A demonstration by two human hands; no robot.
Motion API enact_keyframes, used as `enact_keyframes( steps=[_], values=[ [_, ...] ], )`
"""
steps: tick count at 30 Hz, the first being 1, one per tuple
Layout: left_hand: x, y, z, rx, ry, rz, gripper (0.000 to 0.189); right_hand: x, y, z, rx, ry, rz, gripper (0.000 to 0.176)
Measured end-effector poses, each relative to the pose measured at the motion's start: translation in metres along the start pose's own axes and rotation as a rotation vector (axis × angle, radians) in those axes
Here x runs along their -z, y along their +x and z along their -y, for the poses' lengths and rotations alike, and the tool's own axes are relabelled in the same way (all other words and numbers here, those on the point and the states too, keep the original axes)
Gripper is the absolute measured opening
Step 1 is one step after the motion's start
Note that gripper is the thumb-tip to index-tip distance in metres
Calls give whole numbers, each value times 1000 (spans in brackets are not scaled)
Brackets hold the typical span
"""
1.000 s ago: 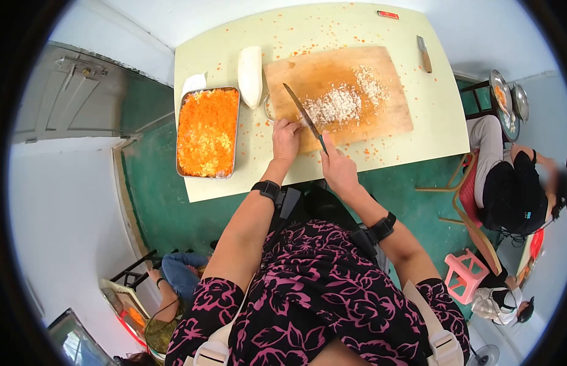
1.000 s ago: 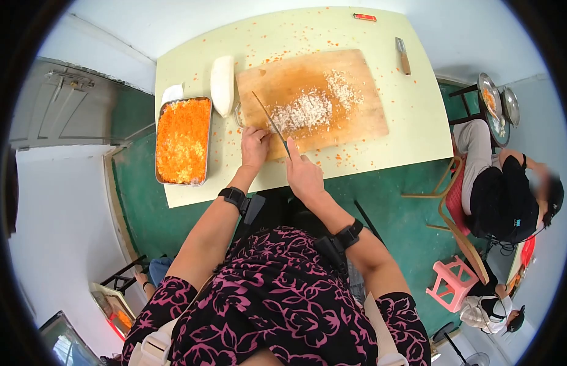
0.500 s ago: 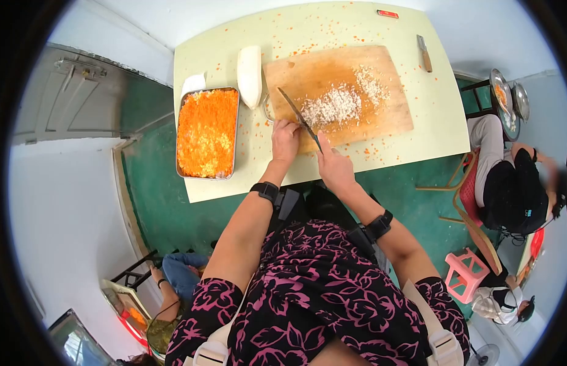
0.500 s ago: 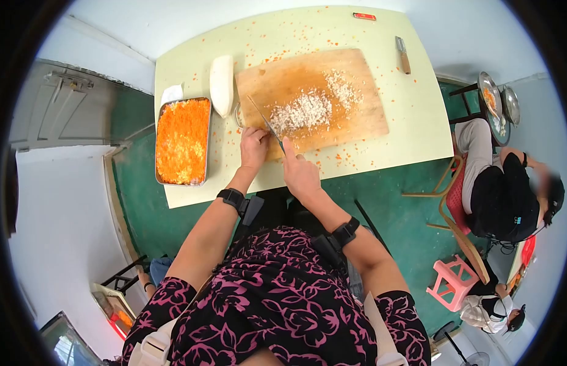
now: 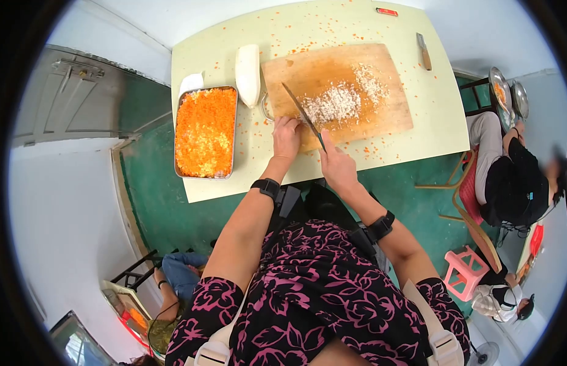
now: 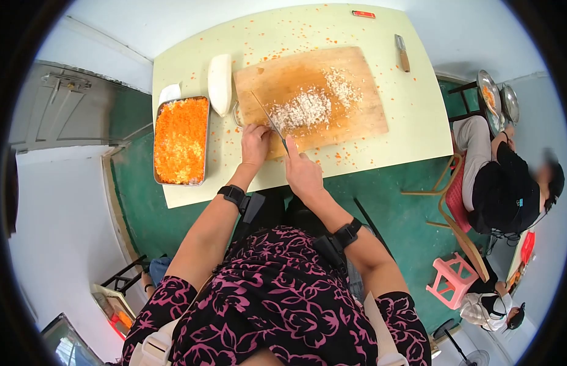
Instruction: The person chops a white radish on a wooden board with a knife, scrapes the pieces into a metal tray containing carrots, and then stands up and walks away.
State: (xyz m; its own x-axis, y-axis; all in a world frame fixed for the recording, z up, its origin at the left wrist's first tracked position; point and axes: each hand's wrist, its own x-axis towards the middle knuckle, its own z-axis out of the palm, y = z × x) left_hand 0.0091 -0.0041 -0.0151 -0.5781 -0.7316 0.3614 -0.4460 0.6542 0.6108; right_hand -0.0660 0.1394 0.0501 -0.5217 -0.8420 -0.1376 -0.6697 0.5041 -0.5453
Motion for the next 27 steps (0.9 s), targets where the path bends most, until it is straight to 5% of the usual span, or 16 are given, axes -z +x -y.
enact_keyframes(
  steps=[6, 18, 27],
  values=[
    [6, -9, -3, 24, -24, -124, 5, -1, -1, 1, 43, 12, -61, 52],
    [2, 3, 1, 9, 33, 5, 6, -3, 2, 4, -3, -49, 14, 51],
    [14, -11, 1, 8, 1, -106, 7, -2, 3, 2, -20, -40, 46, 52]
  ],
)
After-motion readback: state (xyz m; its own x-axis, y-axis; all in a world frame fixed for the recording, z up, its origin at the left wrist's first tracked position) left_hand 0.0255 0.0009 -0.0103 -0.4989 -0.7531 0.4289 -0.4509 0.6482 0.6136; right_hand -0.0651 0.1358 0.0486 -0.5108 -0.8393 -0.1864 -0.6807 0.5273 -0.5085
